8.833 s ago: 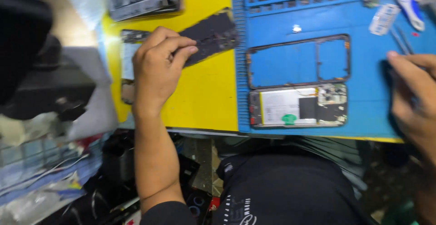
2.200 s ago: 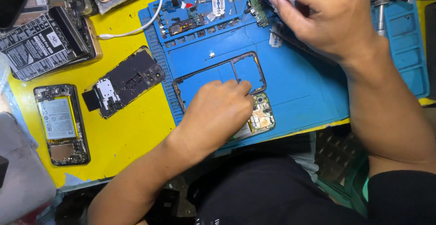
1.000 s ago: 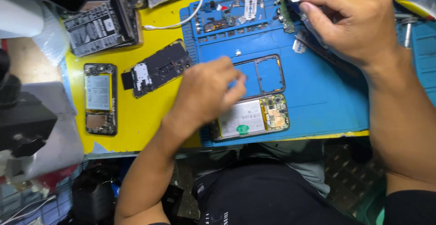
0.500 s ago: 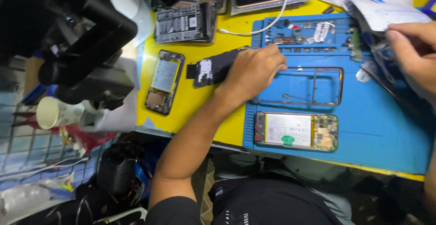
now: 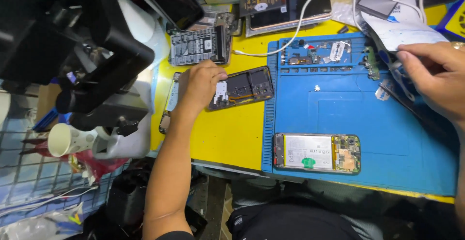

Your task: The person disassembles a smartphone by prying open the screen, removing the back cover, and detaching internal components. They use a metal prying tool and a screwdriver to separate the screen and remove screws from the motherboard. The person then removes the battery and places the components on the workbench.

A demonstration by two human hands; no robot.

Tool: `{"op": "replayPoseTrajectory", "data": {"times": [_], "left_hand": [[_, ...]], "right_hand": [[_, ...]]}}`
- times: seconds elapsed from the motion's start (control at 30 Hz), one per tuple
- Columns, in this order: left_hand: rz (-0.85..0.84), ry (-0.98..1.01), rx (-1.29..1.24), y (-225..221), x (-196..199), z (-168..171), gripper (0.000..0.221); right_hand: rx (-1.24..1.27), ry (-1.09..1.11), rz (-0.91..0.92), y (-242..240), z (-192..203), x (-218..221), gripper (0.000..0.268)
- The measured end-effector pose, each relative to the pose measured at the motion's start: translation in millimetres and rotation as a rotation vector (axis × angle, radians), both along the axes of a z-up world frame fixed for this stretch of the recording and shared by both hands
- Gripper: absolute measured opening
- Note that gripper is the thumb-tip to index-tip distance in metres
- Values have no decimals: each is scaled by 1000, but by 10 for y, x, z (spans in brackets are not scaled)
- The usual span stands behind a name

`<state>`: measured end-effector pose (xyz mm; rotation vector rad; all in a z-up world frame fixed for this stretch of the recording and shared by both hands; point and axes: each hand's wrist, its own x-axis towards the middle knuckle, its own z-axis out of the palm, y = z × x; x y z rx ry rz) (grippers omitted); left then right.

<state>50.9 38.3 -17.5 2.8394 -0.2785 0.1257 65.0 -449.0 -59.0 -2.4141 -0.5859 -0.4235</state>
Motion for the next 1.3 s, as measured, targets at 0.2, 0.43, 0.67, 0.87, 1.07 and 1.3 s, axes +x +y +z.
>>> {"op": "replayPoseTrajectory", "data": {"times": [0.2,0.43,0.67,0.87,1.07,1.3], "left_hand": [[-75,-184,-71,-67,-95,9,17],[-386,159,19,-1453,-869,201,63],[-525,151,279,-1800,-933,130,72],[-604,589,9,-1836,-689,180,45],[-360,772,-540,-1781,-307,357,26],[-308,784,-1875,-1920,-166,-173,36]], "right_hand": [[-31,-165,12,-49,75,-22,5],[60,-295,108,71,253,-19,5],[61,-320,121,71,306,-45,6],[61,-315,122,108,299,-59,5],[306,-143,-12,333,383,-161,5],[1009,479,148,846,316,-381,58]]}}
